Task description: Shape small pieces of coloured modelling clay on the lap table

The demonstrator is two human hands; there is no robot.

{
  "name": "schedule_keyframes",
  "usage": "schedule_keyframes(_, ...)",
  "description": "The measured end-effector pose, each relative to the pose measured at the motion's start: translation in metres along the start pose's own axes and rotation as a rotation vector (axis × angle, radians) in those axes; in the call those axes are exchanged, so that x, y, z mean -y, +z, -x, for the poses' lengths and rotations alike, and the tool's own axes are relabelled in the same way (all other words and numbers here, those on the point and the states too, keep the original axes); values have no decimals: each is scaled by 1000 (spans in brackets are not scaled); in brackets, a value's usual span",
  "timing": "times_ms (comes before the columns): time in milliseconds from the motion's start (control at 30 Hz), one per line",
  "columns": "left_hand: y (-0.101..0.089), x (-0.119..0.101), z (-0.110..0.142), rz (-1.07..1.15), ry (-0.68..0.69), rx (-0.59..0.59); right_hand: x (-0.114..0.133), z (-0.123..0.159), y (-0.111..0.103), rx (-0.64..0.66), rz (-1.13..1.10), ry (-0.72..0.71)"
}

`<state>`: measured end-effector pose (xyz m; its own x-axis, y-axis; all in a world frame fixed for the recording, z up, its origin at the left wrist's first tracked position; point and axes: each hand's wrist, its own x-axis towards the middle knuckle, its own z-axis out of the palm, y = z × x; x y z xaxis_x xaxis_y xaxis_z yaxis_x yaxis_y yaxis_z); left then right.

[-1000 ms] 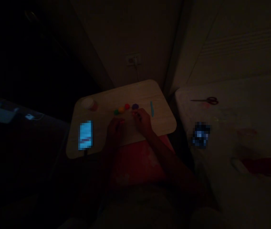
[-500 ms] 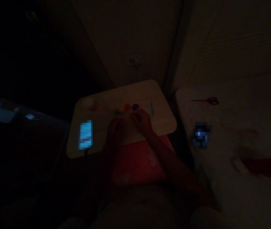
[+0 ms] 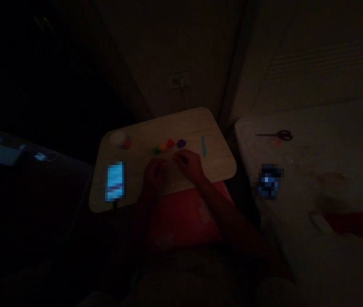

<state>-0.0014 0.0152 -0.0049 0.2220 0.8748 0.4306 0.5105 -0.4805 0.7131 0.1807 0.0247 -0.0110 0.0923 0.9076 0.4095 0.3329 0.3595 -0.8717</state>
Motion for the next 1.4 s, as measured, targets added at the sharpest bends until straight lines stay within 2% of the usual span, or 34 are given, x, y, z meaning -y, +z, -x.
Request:
schedule_keyframes(500, -1, 0, 0, -16, -21, 10, -7, -1, 1, 9, 42, -31)
schedule_keyframes(1067, -1, -1, 0, -2, -18, 6, -5, 1, 1, 19, 7, 93)
schedule_keyframes(1400, -1, -1, -1, -5, -17, 8, -2, 2, 1, 56, -39, 74)
